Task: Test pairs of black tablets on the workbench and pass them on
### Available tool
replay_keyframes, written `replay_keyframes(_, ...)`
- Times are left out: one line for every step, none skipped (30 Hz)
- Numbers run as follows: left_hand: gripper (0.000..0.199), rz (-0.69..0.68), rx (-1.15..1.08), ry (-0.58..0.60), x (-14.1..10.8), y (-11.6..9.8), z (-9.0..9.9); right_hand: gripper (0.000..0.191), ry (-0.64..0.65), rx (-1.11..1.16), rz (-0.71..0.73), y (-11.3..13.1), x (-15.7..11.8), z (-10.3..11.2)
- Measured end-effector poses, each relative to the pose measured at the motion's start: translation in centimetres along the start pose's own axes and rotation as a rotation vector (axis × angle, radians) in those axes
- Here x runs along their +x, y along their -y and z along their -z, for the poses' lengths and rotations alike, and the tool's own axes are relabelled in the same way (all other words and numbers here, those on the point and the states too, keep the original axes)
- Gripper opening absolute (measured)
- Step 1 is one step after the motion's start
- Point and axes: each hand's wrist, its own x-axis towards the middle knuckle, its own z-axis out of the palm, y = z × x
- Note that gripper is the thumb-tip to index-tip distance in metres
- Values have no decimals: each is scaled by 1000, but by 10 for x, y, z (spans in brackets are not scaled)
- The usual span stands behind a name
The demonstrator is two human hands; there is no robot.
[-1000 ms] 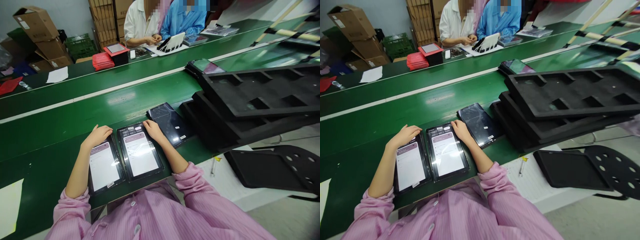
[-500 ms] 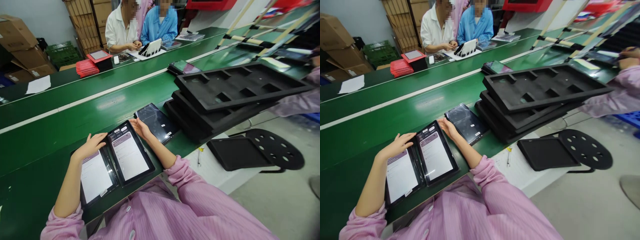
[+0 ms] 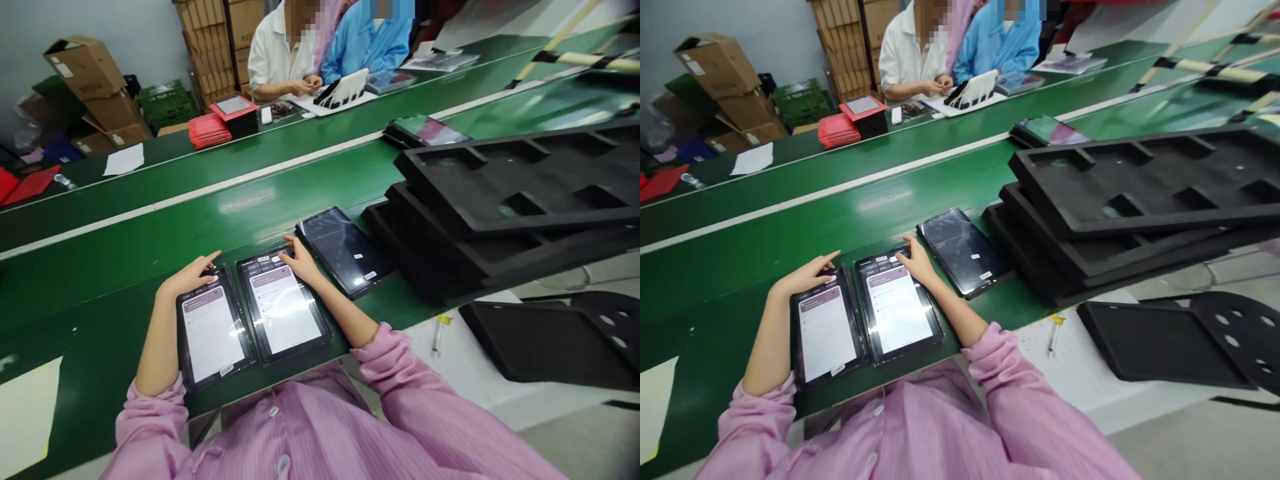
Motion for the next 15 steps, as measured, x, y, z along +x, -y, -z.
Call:
replay_keyframes(75, 2, -5, -1, 0, -1, 0, 57, -5, 0, 1, -2, 0, -2)
replay_keyframes(74, 13, -17, -2, 0, -2, 0, 59, -10, 10, -8, -4, 1, -3)
replay_keyframes(73, 28, -31, -4, -1, -3, 0, 60, -14, 34, -29, -5, 2, -3)
replay_keyframes(71, 47, -43, -6, -2, -3, 1, 59, -14, 71, -59, -7, 3, -3)
replay_keyframes(69, 66, -48, -8, -4, -3, 3, 58, -8, 116, -92, -9, 3, -1)
replay_keyframes(68, 80, -45, -3, -7, -3, 5, 55, 2, 161, -123, -10, 4, 1)
replay_keyframes(68, 87, -34, 8, -10, -3, 7, 54, 21, 198, -146, -12, 5, 4)
replay_keyframes(69, 86, -18, 26, -13, -3, 8, 55, 50, 218, -161, -12, 5, 7)
replay_keyframes(71, 77, -2, 50, -15, -3, 9, 59, 87, 220, -171, -12, 5, 10)
replay_keyframes(77, 64, 15, 76, -17, -4, 9, 66, 134, 205, -169, -12, 4, 14)
replay_keyframes(85, 53, 32, 99, -18, -5, 9, 75, 192, 177, -152, -11, 3, 18)
replay_keyframes(94, 45, 51, 116, -18, -7, 8, 85, 258, 140, -114, -9, 1, 22)
replay_keyframes(104, 43, 71, 125, -18, -8, 7, 94, 324, 96, -57, -7, 0, 26)
replay_keyframes(112, 46, 93, 129, -17, -9, 6, 102, 384, 50, 9, -4, -2, 29)
replay_keyframes(118, 55, 115, 126, -16, -11, 4, 108, 431, 11, 72, -2, -3, 31)
